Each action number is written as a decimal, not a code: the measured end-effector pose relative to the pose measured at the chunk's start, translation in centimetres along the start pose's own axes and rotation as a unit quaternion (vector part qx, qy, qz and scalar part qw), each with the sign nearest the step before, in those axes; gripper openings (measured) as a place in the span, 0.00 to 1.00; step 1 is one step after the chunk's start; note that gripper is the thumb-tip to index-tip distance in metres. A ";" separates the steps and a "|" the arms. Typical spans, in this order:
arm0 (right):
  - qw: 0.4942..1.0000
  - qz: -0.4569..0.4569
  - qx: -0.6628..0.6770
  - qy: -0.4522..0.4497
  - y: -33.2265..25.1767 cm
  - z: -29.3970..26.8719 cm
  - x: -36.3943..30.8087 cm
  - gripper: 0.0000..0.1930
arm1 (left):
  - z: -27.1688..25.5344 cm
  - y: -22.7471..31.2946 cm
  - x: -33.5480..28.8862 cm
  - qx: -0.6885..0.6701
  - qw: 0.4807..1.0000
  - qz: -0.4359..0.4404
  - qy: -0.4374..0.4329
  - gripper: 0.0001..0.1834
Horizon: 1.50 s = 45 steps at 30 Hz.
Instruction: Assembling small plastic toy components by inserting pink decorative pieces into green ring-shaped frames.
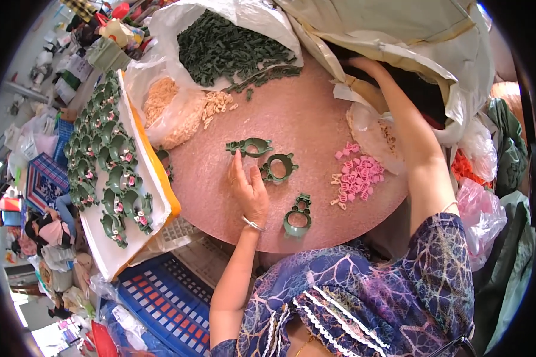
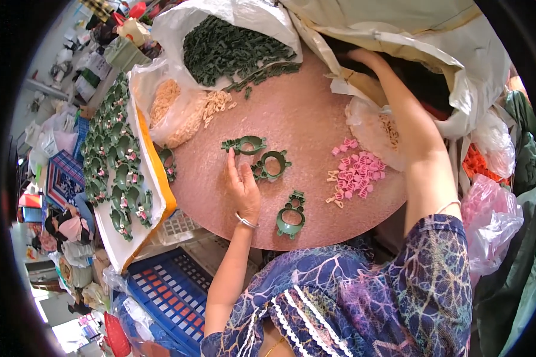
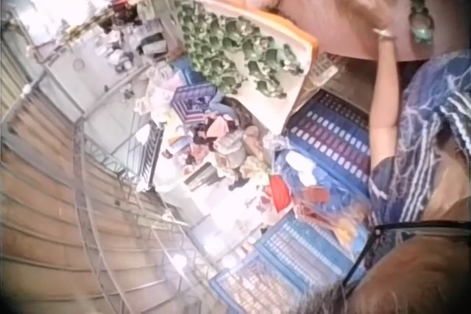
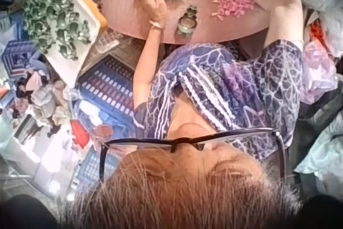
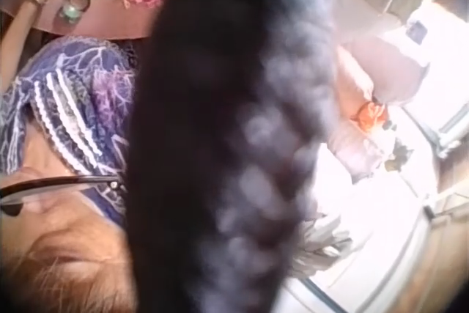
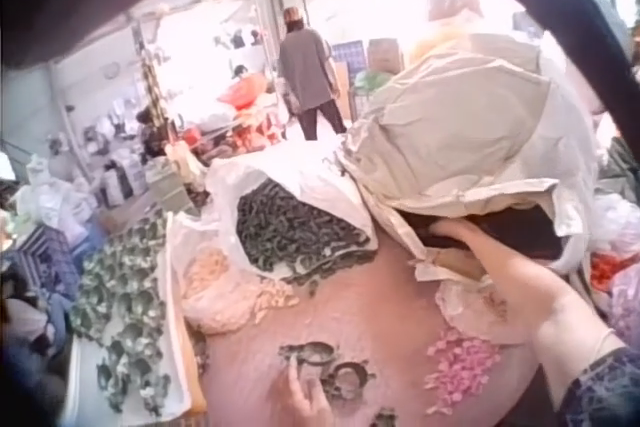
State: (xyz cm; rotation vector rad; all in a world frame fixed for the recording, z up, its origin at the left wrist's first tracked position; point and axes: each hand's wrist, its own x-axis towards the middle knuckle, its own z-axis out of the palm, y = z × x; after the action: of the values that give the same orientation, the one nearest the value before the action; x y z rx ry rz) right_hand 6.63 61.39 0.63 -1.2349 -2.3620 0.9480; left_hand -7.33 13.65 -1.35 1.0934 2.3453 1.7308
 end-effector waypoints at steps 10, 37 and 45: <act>0.961 -0.079 -0.243 0.103 -2.6 1.6 1.6 0.30 | 0.3 0.4 0.3 0.057 0.998 0.027 0.020 0.30; 0.936 0.024 -0.351 0.010 -14.6 -3.9 -18.5 0.10 | -3.0 1.2 -0.5 0.189 0.978 -0.029 -0.079 0.39; 0.843 0.110 -0.463 0.249 5.5 -3.4 -9.0 0.29 | -4.7 -0.6 -1.8 0.250 0.964 0.067 -0.066 0.39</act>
State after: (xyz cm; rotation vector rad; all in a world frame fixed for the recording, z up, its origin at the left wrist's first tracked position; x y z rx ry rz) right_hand 17.05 57.69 -0.33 -1.7991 -2.2542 -0.5711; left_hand -8.24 8.73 -0.73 1.4035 2.7486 1.0626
